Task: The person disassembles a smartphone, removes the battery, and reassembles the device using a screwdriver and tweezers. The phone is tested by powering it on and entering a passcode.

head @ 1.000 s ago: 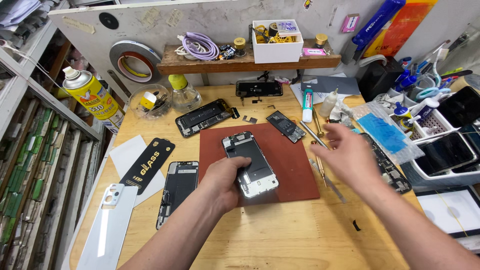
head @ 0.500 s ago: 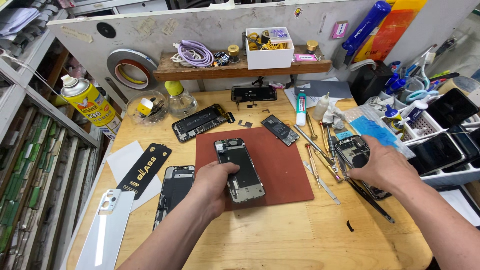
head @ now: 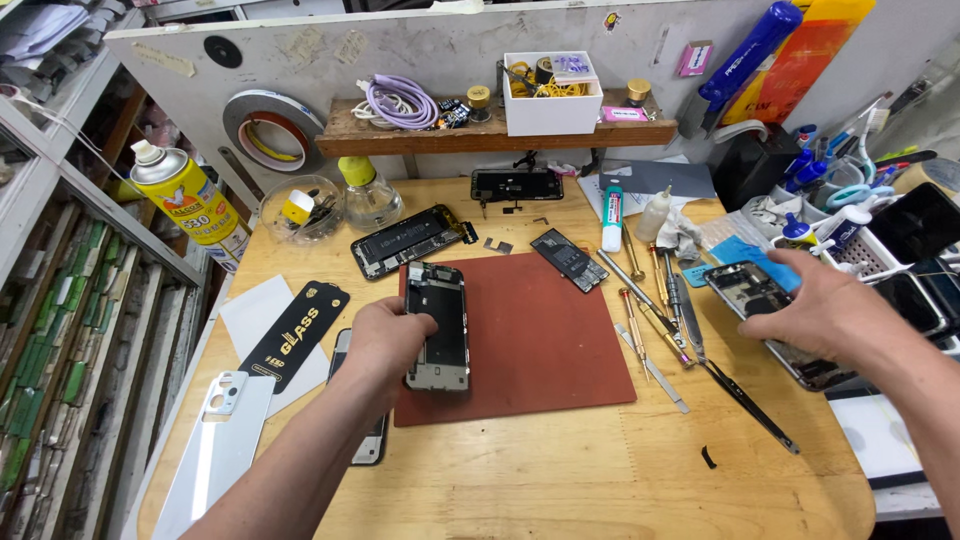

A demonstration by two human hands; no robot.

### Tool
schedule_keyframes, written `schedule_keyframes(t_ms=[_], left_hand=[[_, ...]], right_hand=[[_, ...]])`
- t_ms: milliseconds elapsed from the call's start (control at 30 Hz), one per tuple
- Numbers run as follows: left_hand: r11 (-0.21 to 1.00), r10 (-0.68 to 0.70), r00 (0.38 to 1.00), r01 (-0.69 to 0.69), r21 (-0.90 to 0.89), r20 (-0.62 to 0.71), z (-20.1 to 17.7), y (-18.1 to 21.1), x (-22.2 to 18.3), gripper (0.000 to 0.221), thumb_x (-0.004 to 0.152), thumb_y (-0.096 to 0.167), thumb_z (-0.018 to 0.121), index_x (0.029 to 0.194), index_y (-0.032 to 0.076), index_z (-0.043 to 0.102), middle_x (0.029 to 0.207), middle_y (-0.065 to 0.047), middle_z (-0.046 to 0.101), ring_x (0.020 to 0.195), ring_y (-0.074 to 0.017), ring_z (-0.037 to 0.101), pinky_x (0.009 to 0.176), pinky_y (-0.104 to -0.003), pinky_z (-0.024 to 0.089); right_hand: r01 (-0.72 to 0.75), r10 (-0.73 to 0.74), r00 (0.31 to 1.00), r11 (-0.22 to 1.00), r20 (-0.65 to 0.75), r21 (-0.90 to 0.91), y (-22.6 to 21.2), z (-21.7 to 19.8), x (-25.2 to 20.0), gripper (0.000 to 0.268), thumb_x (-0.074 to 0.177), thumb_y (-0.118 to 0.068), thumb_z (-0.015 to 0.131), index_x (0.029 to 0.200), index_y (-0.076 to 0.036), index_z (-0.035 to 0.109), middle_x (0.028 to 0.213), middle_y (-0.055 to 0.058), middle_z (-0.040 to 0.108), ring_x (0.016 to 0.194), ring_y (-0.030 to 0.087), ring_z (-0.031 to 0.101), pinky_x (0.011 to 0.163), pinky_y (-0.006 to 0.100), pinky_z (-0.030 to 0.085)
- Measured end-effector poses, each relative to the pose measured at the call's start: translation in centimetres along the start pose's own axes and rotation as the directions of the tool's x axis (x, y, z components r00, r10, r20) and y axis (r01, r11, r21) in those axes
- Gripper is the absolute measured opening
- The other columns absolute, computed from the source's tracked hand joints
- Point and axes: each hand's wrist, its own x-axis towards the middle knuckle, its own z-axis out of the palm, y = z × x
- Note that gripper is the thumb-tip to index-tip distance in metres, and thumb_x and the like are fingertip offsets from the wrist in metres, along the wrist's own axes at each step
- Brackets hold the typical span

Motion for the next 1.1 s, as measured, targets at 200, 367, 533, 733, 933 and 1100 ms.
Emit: schedule_keyframes(t_ms=[200,367,533,733,933,1100], left_hand=[[0.995,0.007,0.998,-0.013,-0.099,-0.059,-0.4,-0.2,0.8,0.025,0.087,0.0,0.065,0.111,-0.005,0.067,0.09,-0.015,0.073,0.072,-0.0226,0.07,0.062,-0.04,0.059],[0.999,0.021,0.99,-0.024,-0.02,-0.137,0.4,-1.3,0.4,0.036,0.085,0.002,0.068,0.12,0.002,0.065,0.092,-0.014,0.075,0.073,-0.0208,0.071,0.064,-0.037,0.057],[0.992,0.096,0.983,-0.082,0.094,-0.158,0.3,-2.0,0.2,0.041,0.081,0.001,0.071,0.122,0.0,0.066,0.097,-0.012,0.076,0.079,-0.0191,0.072,0.068,-0.036,0.058],[0.998,0.028,0.993,-0.021,0.06,-0.115,0.5,-1.6,-0.1,0.042,0.081,0.004,0.068,0.123,0.002,0.064,0.107,-0.015,0.076,0.088,-0.0239,0.076,0.073,-0.04,0.062],[0.792,0.122,0.986,-0.028,0.61,-0.112,-0.2,0.0,-0.9,0.047,0.085,0.027,0.075,0.12,-0.002,0.065,0.117,-0.023,0.07,0.109,-0.0344,0.07,0.095,-0.044,0.055],[0.628,0.306,0.947,-0.123,0.768,-0.098,-1.5,0.1,0.8,0.034,0.087,0.022,0.069,0.114,0.001,0.07,0.117,-0.023,0.071,0.111,-0.0391,0.069,0.094,-0.049,0.055]], right_hand=[[0.168,-0.159,0.985,0.97,-0.063,0.175,-7.6,-2.5,-4.5,0.106,0.06,-0.038,0.09,0.155,-0.024,0.045,0.108,0.015,0.073,0.096,0.029,0.073,0.087,0.041,0.058],[0.331,-0.344,0.939,0.917,0.023,0.225,-17.4,1.2,-9.8,0.093,0.064,-0.032,0.081,0.15,-0.022,0.046,0.118,0.015,0.07,0.108,0.031,0.07,0.097,0.042,0.055],[0.401,-0.402,0.914,0.915,0.045,0.036,-21.6,3.0,-12.1,0.083,0.072,-0.033,0.079,0.148,-0.021,0.047,0.129,0.019,0.059,0.126,0.036,0.055,0.104,0.047,0.05],[0.392,-0.39,0.916,0.92,0.092,0.0,-21.2,3.7,-11.4,0.084,0.075,-0.037,0.079,0.15,-0.023,0.044,0.132,0.015,0.057,0.13,0.032,0.053,0.106,0.045,0.049],[0.396,-0.391,0.914,0.918,0.103,-0.027,-21.2,3.6,-11.6,0.085,0.077,-0.041,0.079,0.152,-0.024,0.042,0.134,0.014,0.055,0.131,0.03,0.052,0.108,0.043,0.048],[0.385,-0.379,0.915,0.923,0.136,-0.021,-21.4,3.5,-11.3,0.095,0.074,-0.044,0.083,0.154,-0.023,0.038,0.136,0.013,0.054,0.132,0.029,0.051,0.108,0.042,0.048]])
